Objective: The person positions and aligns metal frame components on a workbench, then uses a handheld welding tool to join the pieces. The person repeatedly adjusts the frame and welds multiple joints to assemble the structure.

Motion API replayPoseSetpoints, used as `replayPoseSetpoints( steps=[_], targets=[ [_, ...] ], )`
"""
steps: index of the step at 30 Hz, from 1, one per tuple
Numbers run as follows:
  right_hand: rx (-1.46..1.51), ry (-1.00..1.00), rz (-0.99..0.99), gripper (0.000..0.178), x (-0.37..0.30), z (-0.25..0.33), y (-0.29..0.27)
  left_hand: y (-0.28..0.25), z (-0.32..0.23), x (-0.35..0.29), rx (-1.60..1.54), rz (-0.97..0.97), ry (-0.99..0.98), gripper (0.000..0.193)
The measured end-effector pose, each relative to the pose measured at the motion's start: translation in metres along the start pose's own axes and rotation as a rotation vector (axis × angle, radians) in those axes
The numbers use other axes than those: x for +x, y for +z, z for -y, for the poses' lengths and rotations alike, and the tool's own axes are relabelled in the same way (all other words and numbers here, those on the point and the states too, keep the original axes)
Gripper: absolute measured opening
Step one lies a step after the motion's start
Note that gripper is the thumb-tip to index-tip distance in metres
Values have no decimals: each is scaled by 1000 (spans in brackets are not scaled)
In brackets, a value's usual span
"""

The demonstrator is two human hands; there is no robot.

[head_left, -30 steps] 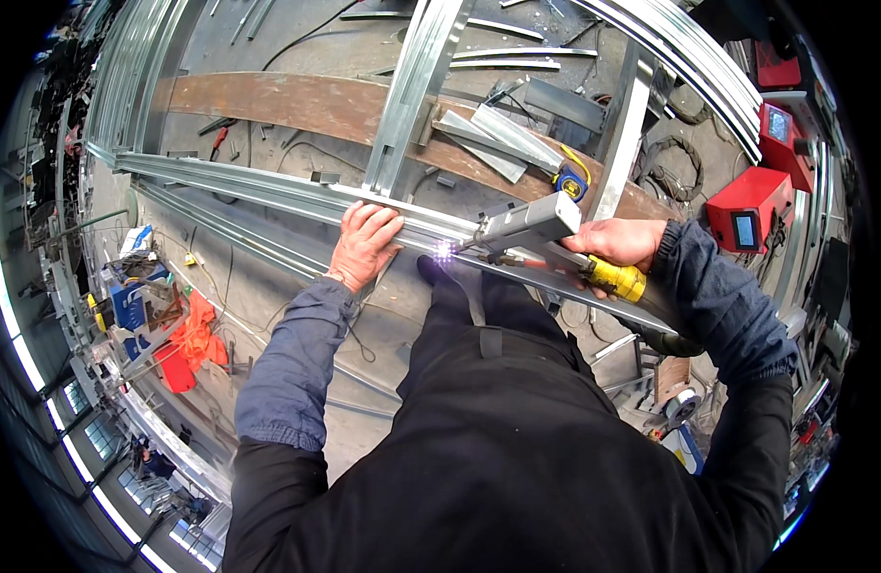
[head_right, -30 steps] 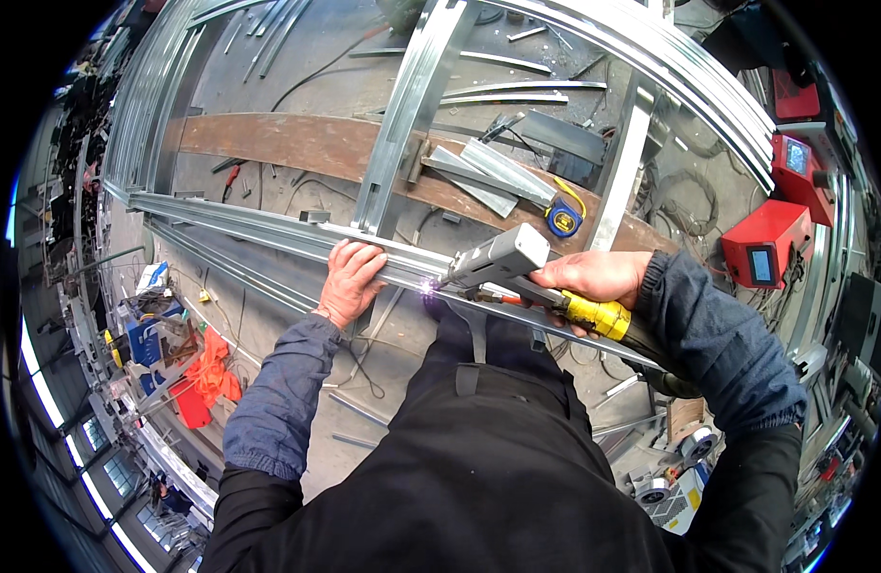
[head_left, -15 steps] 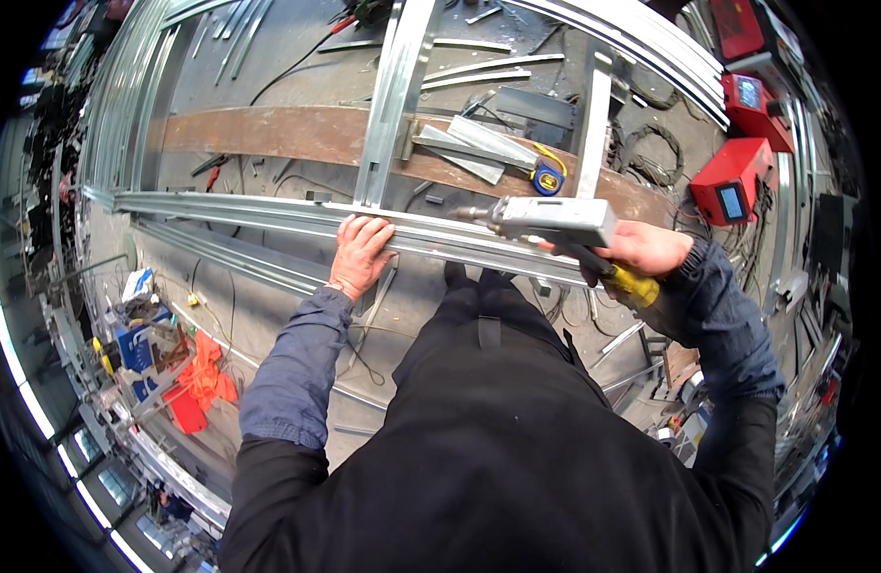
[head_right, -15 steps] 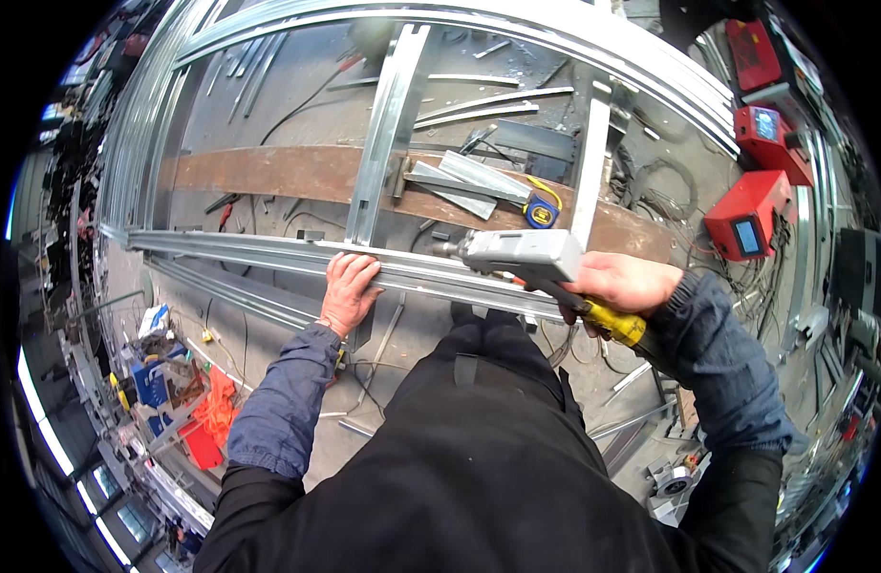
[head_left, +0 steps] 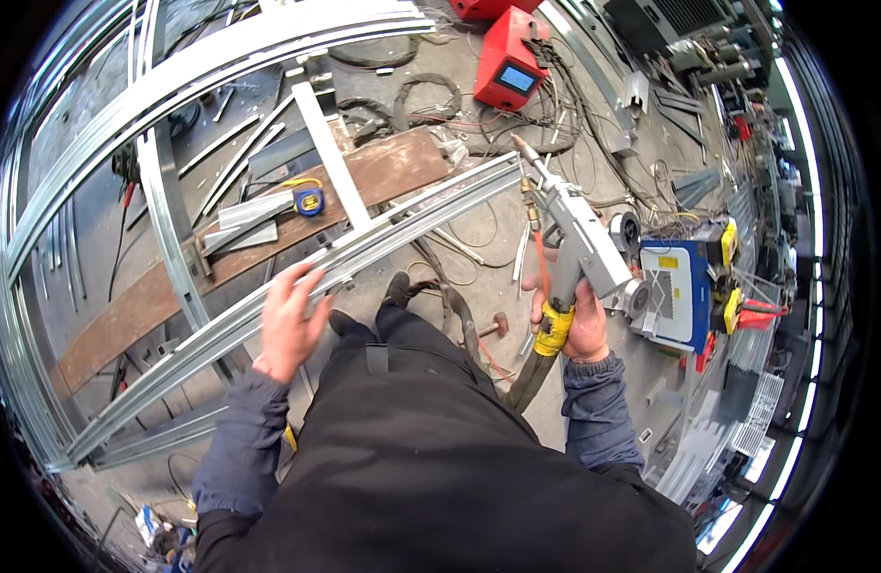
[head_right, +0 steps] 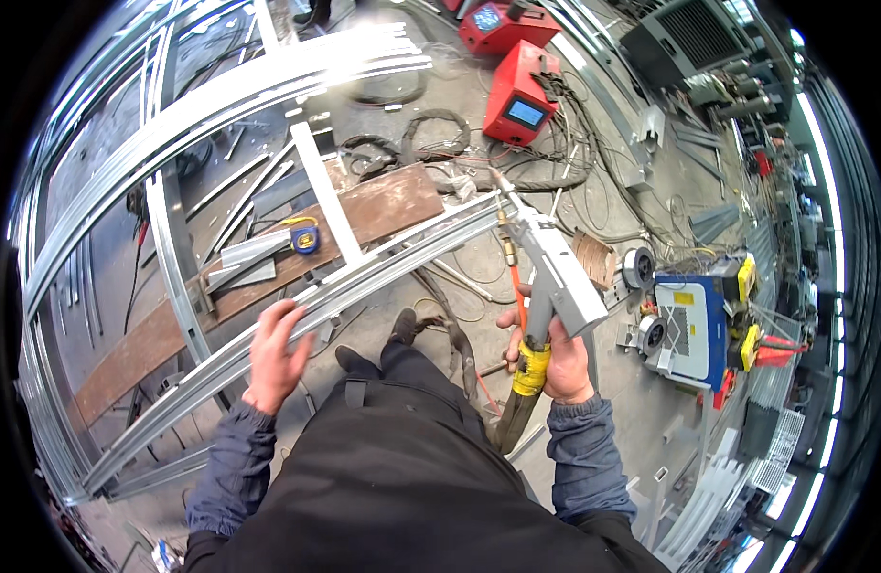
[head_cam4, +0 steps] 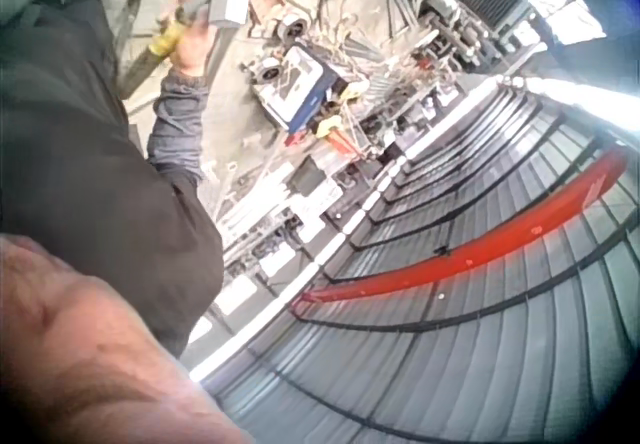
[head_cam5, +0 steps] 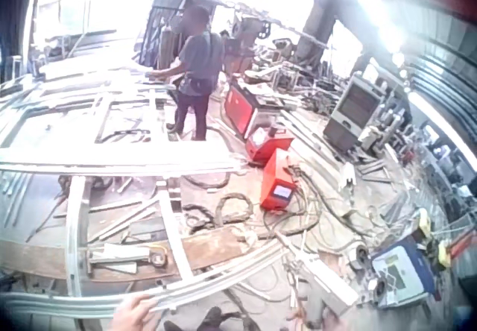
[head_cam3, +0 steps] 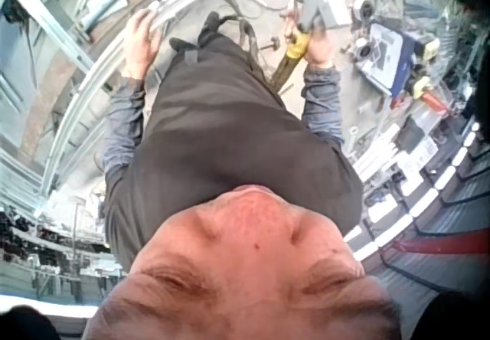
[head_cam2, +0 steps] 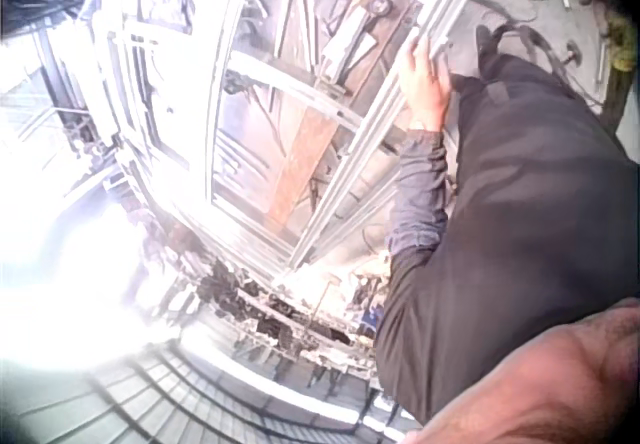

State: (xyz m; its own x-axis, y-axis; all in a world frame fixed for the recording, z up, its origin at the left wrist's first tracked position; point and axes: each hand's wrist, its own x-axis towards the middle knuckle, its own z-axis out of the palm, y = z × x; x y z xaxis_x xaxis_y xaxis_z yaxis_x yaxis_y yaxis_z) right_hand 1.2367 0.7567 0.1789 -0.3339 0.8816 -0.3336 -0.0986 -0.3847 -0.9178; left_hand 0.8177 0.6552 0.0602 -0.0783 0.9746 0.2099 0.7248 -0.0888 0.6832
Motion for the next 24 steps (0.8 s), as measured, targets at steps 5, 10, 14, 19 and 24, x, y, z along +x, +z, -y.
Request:
replayPoseSetpoints(
  steps=[5, 10, 14, 19, 24],
  targets=[
    [151, -84, -211, 80, -17, -12, -49, 121, -86, 134, -36, 343, 250, 63],
    [201, -22, -241, 74, -23, -22, -94, 248, -98, 193, 222, 401, 269, 79],
    [272, 8, -227, 70, -25, -33, -121, 283, -101, 215, 349, 430, 260, 82],
    [380, 23, -241, 69, -14, -31, -136, 294, -103, 222, 476, 398, 344, 73],
    [480, 31, -214, 72, -1, -38, -133, 295, -113, 234, 455, 471, 298, 56]
  ],
)
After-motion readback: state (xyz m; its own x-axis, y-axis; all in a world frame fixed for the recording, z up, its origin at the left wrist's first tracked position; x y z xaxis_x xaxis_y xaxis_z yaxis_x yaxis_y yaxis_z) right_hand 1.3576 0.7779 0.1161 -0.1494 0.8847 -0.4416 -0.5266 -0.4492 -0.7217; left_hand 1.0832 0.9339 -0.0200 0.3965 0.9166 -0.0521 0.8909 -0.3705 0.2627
